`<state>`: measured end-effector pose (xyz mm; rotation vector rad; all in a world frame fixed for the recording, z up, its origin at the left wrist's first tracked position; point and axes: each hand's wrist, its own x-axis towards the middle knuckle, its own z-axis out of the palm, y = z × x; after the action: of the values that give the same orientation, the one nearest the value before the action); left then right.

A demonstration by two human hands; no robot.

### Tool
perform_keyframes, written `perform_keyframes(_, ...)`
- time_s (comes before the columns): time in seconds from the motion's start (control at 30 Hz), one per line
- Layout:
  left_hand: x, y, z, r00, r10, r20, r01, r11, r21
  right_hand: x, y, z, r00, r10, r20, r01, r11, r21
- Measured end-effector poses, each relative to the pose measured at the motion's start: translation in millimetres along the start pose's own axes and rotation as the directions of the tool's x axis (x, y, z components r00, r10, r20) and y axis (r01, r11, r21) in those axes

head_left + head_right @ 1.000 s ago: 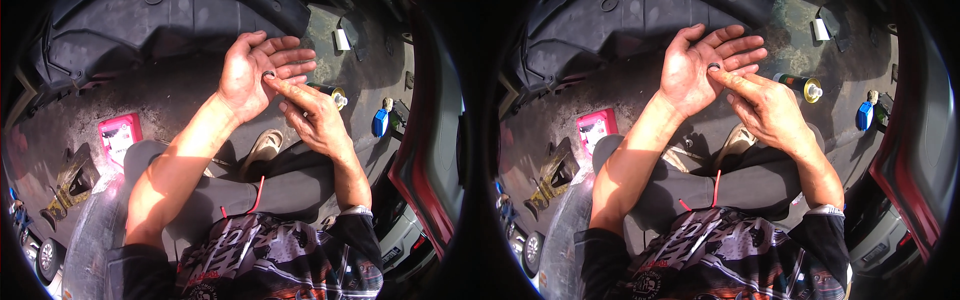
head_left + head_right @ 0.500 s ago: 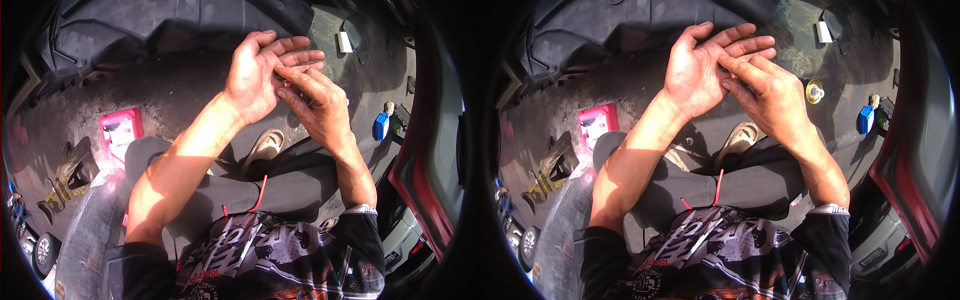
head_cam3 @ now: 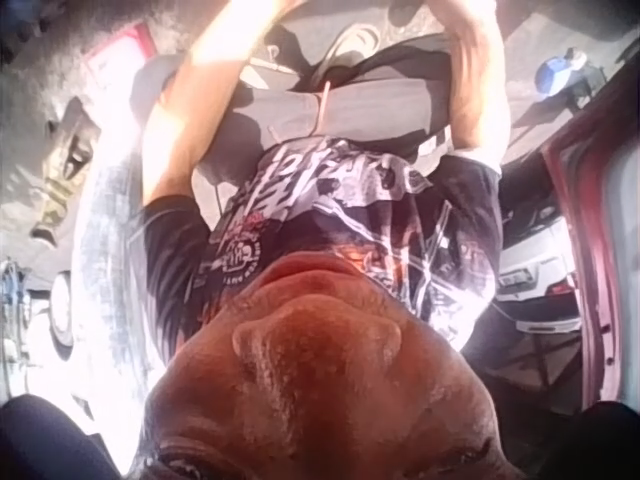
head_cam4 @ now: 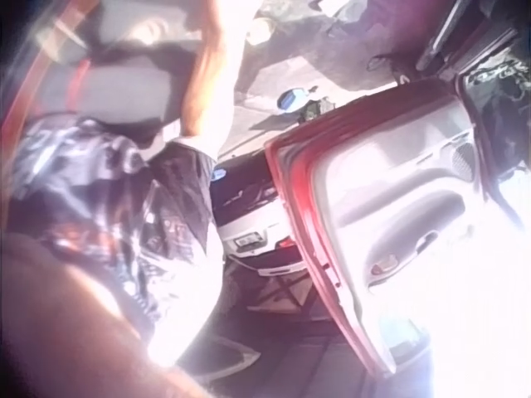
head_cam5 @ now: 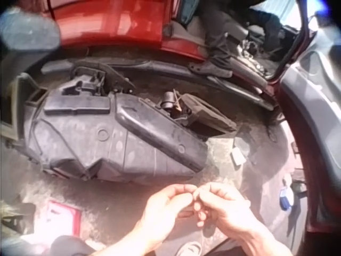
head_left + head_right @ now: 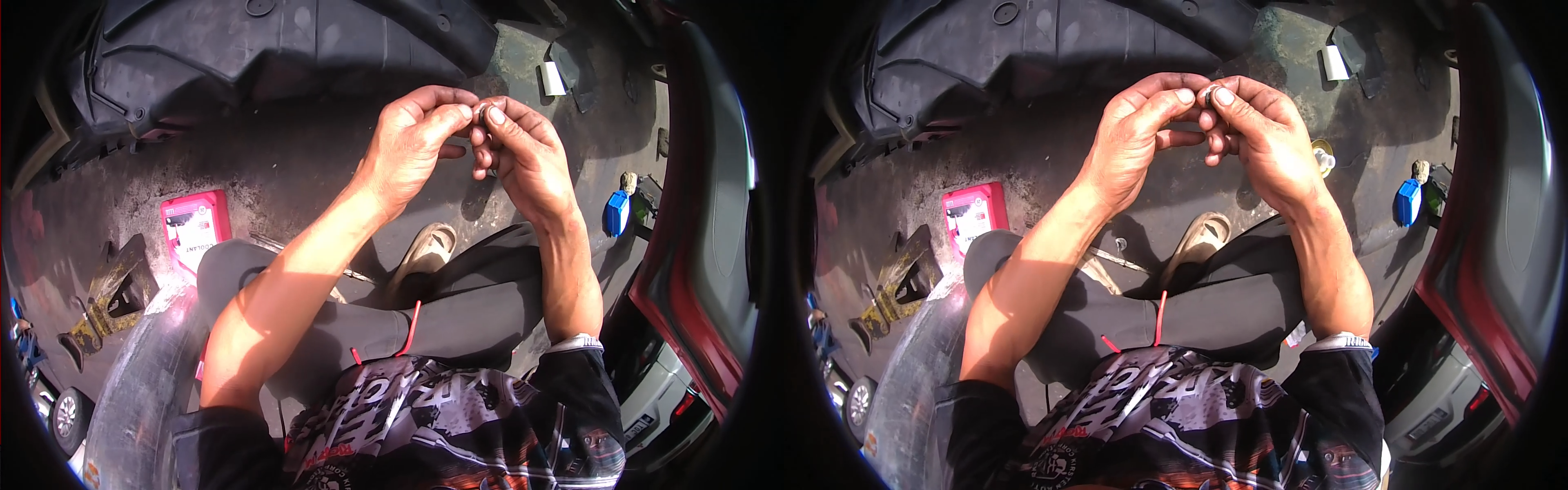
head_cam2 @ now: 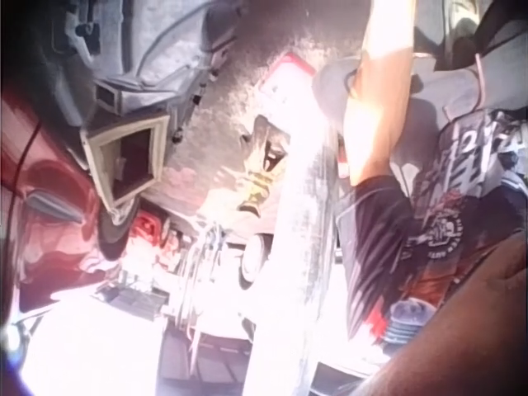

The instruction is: Selecting, cleaning, and inspecting small o-rings or gaskets in an auto shop environment.

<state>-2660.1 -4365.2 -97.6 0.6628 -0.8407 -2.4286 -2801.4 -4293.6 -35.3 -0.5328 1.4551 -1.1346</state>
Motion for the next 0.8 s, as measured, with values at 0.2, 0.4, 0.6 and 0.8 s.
perform_keyframes(0.2,-4.2,0.0,2.5,0.994,0.105,-0.037,-0.107,0.993,-0.048,2.7,-1.9,3.1,1.000,-0.005,0.022,0.002,0.995,0.102)
perform_keyframes(0.4,-8.0,1.3,4.6,0.985,0.164,-0.050,-0.168,0.983,-0.074,8.1,-1.4,3.0,0.998,-0.064,-0.002,0.064,0.997,0.034)
perform_keyframes(0.6,-6.4,-6.7,7.8,0.963,0.227,-0.143,-0.234,0.971,-0.039,11.6,2.1,-0.2,0.995,-0.101,-0.026,0.101,0.995,-0.004)
perform_keyframes(0.8,-6.4,-6.3,10.8,0.933,0.292,-0.211,-0.280,0.956,0.085,11.2,5.5,0.4,0.993,-0.117,-0.022,0.115,0.990,-0.077)
